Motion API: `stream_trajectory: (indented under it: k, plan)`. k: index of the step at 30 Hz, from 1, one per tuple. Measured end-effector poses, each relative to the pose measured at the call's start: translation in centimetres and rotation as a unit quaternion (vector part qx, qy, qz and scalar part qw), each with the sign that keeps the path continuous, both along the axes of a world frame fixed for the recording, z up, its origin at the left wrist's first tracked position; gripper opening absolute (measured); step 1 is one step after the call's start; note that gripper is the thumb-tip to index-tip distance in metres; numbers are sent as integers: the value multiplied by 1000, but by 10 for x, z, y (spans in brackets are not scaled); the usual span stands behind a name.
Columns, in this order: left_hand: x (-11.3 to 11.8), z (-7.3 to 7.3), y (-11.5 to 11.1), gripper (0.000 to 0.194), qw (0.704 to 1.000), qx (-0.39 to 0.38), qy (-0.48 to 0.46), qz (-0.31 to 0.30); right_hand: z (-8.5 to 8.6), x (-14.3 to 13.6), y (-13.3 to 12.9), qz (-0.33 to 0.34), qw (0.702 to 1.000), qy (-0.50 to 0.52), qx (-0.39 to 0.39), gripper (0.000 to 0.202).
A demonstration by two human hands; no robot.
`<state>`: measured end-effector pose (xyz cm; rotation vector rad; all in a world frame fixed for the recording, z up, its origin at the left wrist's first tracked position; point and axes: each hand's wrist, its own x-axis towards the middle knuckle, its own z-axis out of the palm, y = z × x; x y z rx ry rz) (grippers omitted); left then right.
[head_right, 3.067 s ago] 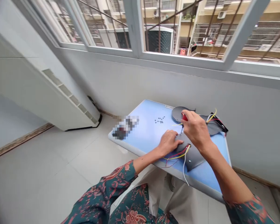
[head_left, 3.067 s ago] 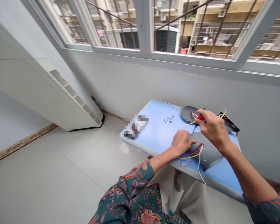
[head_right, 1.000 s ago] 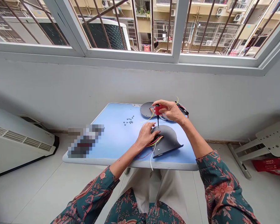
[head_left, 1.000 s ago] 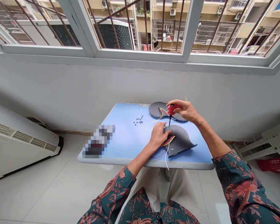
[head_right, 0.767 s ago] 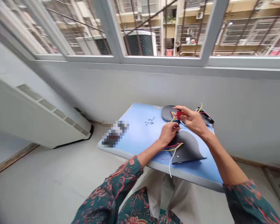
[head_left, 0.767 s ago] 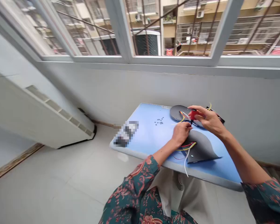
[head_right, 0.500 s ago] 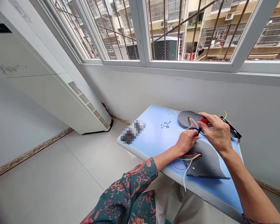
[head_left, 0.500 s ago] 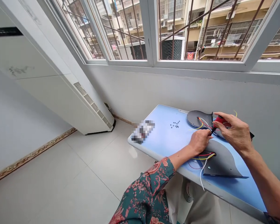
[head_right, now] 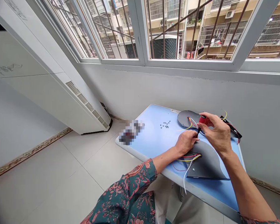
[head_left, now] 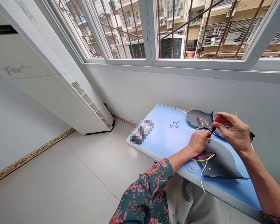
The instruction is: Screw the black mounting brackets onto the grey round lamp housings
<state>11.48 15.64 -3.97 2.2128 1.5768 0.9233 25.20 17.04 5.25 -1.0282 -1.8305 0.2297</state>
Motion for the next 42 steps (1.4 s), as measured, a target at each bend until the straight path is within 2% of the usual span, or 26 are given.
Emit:
stream_trajectory:
  k: [3,6,11,13,16,19,23,28,31,35,38,42]
  plan:
    - [-1,-1,1,11,1000,-1,6,-5,0,7,6,63,991,69,-98,35]
    - [0,0,-1,10,1000,2,17,-10,-2,8,5,96,984,93,-114,38]
    - [1,3,-4,9,999,-2,35,0,-7,-1,0,-21,1000,-6,7,46]
    - [1,3,-3,9,999,-2,35,-3,-11,-1,3,-23,1000,4,5,45]
    - [-2,1,-1,8,999,-2,33,-15,-17,3,11,62,993,77,-66,48]
    - [-6,-1,-1,8,999,0,18,-28,-22,8,16,153,970,155,-106,48]
    - [-15,-2,0,16,998,-23,-17,-53,-23,11,15,222,948,187,-129,45]
    - [-25,-2,7,19,994,-66,-33,-77,-22,12,10,247,937,198,-146,41]
    - [-26,1,10,18,993,-78,-25,-89,-22,14,7,243,933,233,-125,39]
    - [-23,8,14,13,990,-96,29,-101,-22,24,9,186,924,330,-53,40]
    - [-21,14,15,11,985,-96,88,-111,-21,33,13,137,914,382,-19,41]
    - [-17,23,10,13,971,-73,193,-121,-21,41,16,90,915,392,-10,43]
